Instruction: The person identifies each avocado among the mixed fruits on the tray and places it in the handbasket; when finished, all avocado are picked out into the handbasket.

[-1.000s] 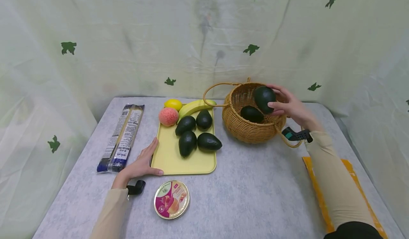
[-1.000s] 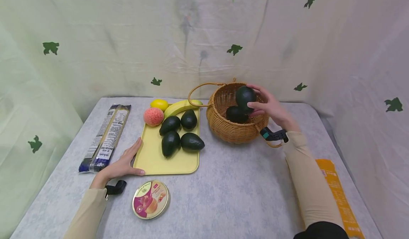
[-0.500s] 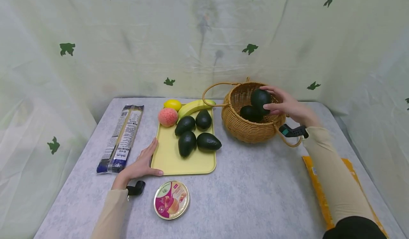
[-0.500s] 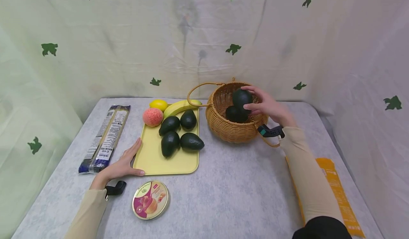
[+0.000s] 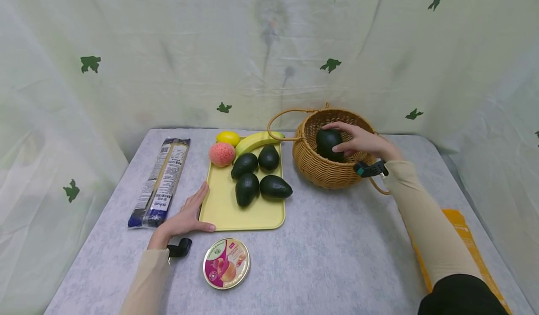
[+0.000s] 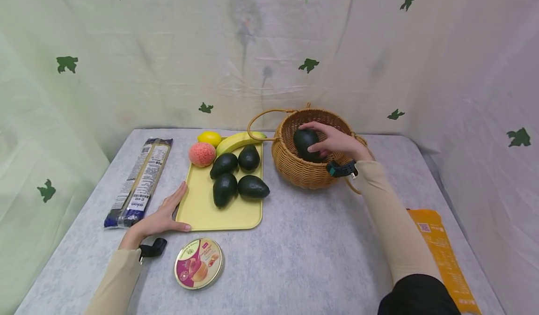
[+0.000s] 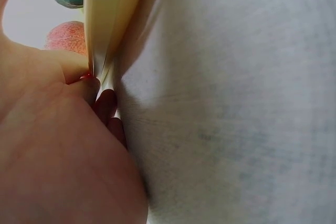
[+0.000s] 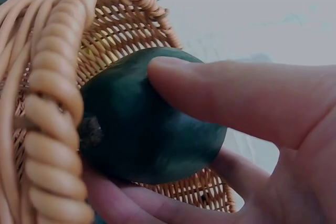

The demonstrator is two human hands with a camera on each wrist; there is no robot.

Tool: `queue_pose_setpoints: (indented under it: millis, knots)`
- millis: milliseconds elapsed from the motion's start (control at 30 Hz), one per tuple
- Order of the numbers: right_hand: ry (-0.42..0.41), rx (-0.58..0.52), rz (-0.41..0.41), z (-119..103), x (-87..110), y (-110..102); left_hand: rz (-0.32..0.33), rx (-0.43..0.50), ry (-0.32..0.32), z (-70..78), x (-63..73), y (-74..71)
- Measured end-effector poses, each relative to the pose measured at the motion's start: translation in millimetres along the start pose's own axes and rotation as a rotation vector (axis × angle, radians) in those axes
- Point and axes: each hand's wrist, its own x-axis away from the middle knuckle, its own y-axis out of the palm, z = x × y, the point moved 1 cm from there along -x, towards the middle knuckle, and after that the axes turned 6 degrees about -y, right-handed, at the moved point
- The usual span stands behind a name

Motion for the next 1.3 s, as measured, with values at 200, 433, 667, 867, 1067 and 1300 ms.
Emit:
queue_pose_setpoints:
  millis: [200, 433, 667, 867, 1067, 1300]
  knots:
    - [0.013, 0.036, -0.067, 0, -1.8, 3, -0.005, -0.005, -0.008, -1.2, -1.0, 0.2]
    - [-0.042, -0.003, 0.025, -4, 0.1, 5, -0.005, -0.005, -0.015, -1.6, -0.9, -0.5]
    - [-0.131, -0.143, 0.094, -14, 1.4, 16, -0.003, -0.014, -0.009, -0.6, -0.5, -1.1]
    - [-0.224, -0.271, 0.047, -28, 1.8, 31, -0.001, -0.015, -0.007, -0.4, 0.3, -1.2]
    - [-0.282, -0.328, -0.016, -42, -2.9, 52, 0.007, -0.005, -0.002, -1.0, 0.4, -0.6]
    - [-0.322, -0.306, -0.100, -50, -11.5, 81, 0.013, -0.015, 0.005, -1.8, 1.0, -0.2]
